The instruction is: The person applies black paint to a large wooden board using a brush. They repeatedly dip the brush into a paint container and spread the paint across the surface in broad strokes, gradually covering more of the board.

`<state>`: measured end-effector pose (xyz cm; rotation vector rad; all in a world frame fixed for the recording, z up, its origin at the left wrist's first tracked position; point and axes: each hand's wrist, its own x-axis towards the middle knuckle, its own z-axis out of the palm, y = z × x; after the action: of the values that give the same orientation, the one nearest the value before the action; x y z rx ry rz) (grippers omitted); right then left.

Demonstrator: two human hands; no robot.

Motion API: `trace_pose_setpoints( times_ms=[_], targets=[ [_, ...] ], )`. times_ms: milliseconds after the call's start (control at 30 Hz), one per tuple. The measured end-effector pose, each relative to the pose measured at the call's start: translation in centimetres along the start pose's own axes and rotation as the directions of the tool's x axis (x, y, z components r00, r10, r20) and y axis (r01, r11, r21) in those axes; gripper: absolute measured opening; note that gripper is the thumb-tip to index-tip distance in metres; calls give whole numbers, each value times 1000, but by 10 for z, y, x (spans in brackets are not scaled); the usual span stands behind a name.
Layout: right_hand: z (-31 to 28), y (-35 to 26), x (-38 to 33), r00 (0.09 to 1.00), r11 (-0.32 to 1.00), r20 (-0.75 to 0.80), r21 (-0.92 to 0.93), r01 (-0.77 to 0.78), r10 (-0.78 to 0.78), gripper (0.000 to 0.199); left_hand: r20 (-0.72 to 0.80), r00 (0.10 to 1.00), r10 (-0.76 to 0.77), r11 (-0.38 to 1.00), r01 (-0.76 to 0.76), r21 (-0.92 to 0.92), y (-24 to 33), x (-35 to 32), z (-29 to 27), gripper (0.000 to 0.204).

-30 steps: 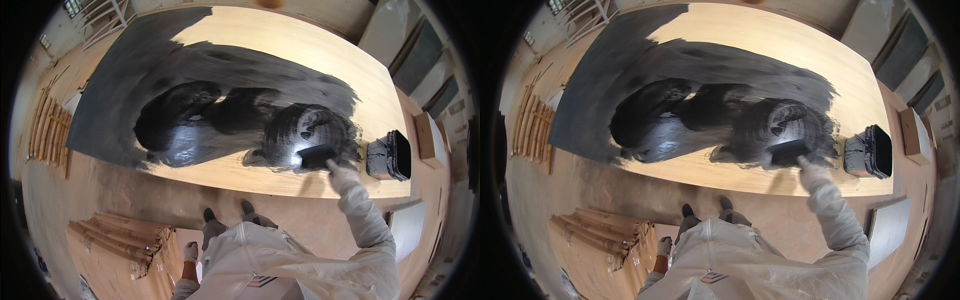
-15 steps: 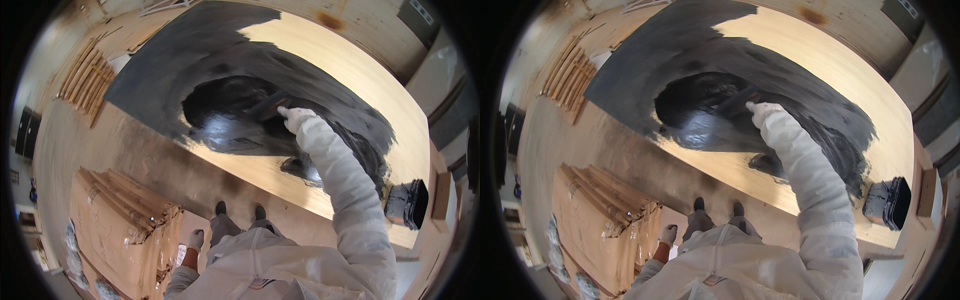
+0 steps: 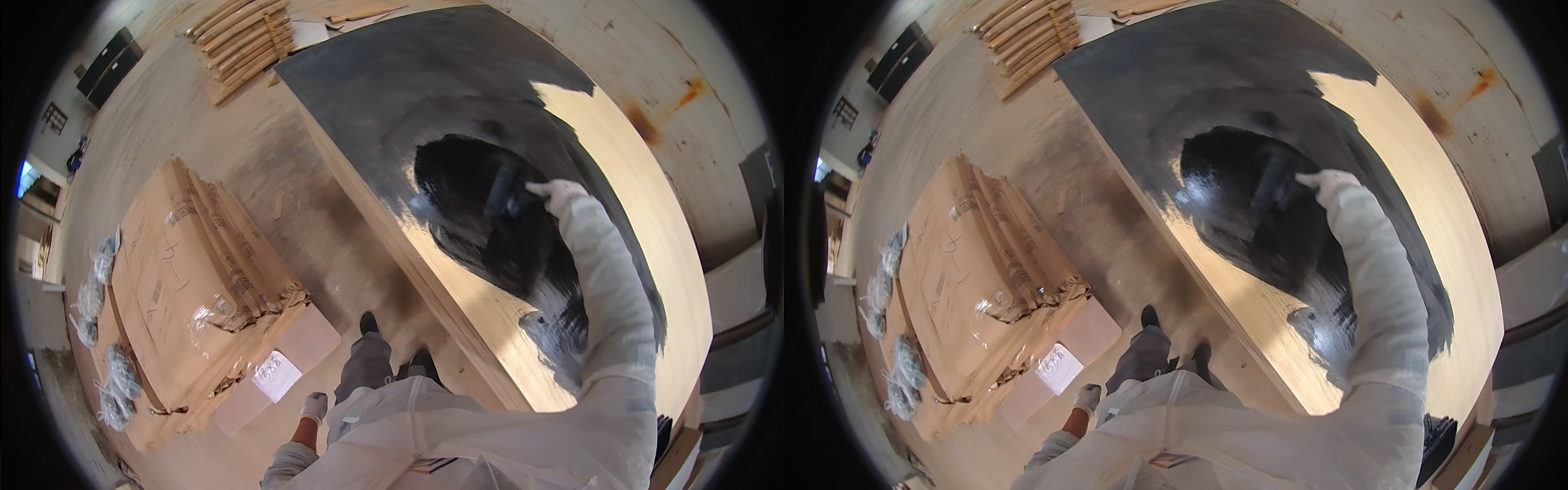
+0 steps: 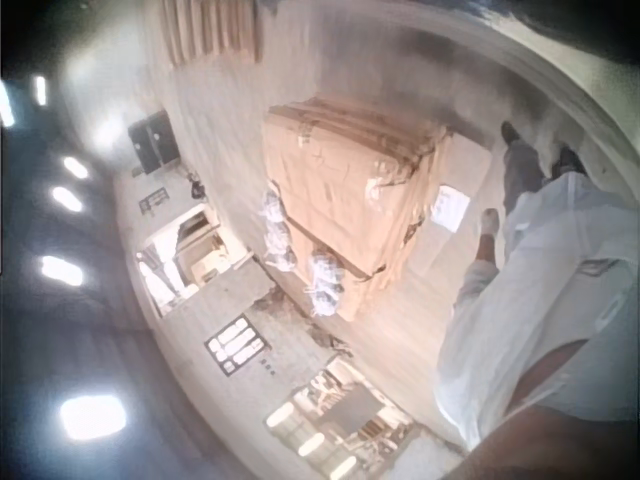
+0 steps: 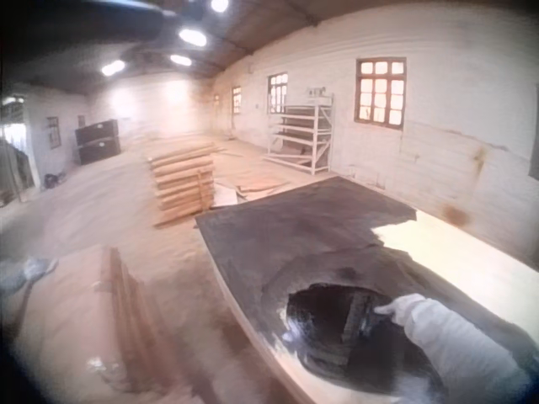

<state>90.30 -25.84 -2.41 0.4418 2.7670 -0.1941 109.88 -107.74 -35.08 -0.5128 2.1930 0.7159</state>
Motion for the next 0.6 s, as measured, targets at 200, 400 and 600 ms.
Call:
trace_pose_setpoints(
  times_ms=[200,400,600],
  targets=[
    [-46,-118,103,991,999,129,-41,-23,29,70,-76,997,30,998,-34,-53,17,-3,17,39],
    [-45,-189,75,861,764,418,-440,472,-291,40,-117,993,14,968,-43,-248,41,-10,31,39],
    [-59,-158,101,922,859,233,-348,376,-309,53,-143,990,-3,948,-43,-316,26,-10,50,37]
  ],
)
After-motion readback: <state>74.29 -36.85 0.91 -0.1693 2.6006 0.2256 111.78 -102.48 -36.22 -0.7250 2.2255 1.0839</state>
